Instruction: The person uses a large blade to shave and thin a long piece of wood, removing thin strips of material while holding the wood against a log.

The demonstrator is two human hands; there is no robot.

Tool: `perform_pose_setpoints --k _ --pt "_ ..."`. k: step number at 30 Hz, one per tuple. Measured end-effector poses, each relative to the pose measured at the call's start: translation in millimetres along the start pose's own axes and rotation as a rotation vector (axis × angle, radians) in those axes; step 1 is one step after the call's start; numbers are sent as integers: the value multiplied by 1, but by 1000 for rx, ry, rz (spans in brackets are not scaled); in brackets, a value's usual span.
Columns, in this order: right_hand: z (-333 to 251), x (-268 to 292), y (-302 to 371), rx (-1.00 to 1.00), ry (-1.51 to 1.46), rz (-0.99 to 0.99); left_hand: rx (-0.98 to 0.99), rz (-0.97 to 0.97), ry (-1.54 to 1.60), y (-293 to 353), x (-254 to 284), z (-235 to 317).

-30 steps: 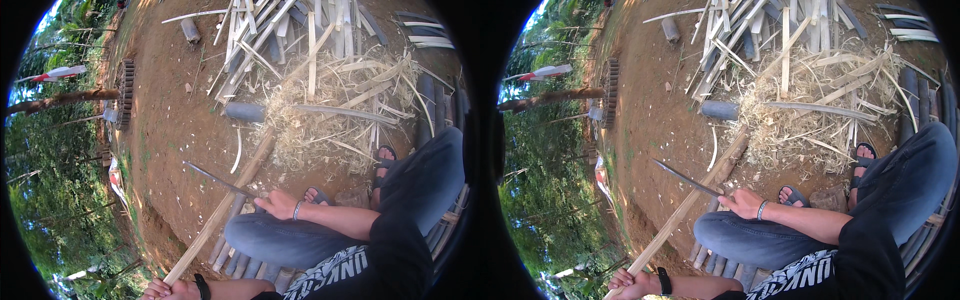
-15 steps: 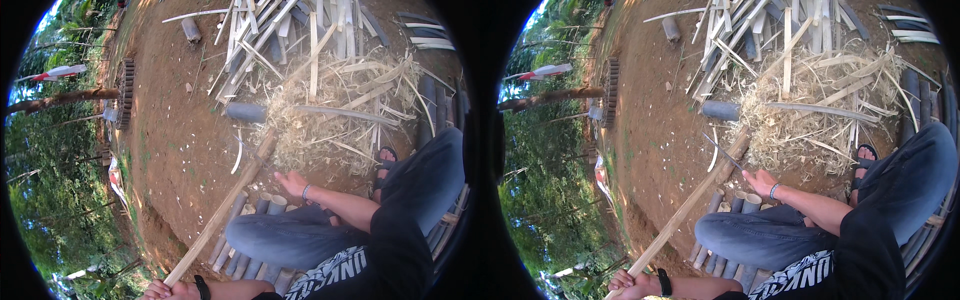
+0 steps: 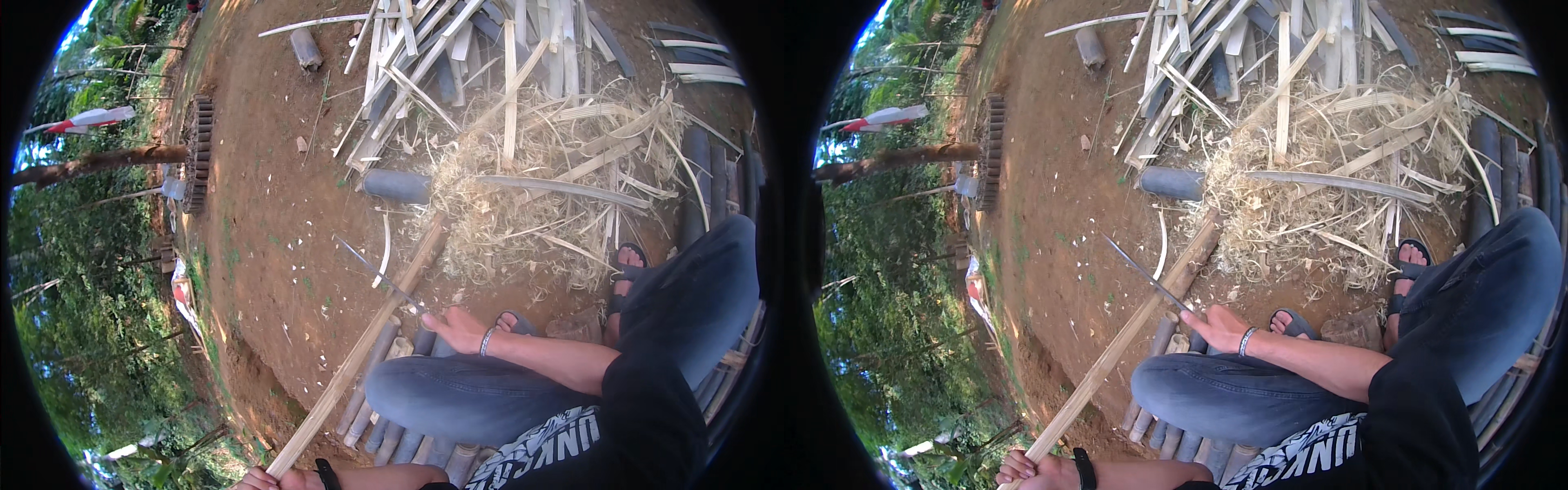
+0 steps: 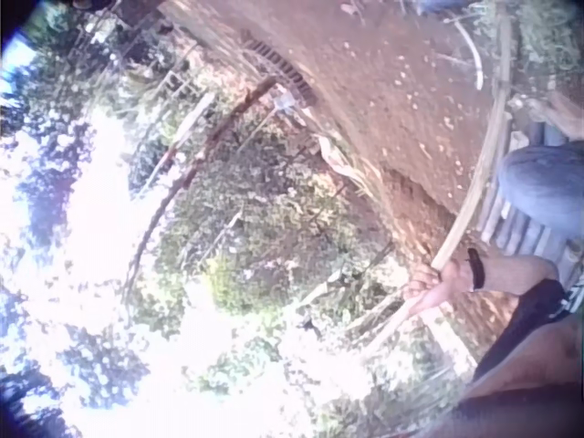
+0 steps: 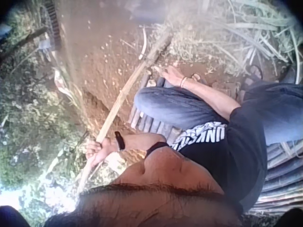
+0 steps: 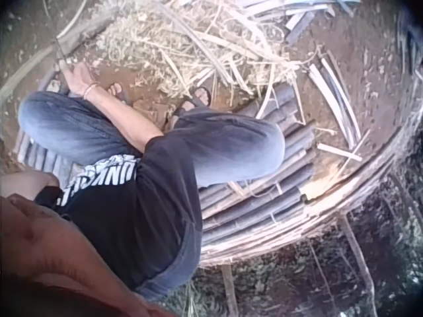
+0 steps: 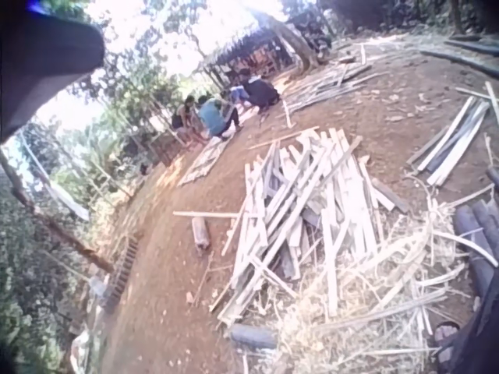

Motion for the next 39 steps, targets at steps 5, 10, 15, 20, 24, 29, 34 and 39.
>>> perform_pose_setpoints --k 5,10,15,20,24,29,34,39 --pt "-10 16 -2 116 170 -8 -21 18 -51 3 -2 3" --pt "22 20 -23 -102 18 47 -44 -33 -27 9 -8 4" --pt "8 7 -11 192 249 70 23 65 -22 5 -4 3" --pt "29 33 -32 -174 91 54 -13 63 -22 5 1 2" --pt "13 9 -16 44 160 15 -36 61 -77 -1 3 0" --pt "46 29 -48 -194 50 67 -47 68 -116 -4 5 -7" --pt "45 5 -36 -59 112 129 -7 51 -31 -9 12 -11" --pt "66 31 -60 -138 118 123 0 83 -24 -7 11 -12"
Point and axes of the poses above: each hand's wrist, its own y-axis away from the middle knuckle, its own x-axis out of the back of the hand, z = x × y, the point moved 1 cm from there along -y, towards the middle knuckle, and after that the axes turned 8 degrees about y, right-handed, at the moved point
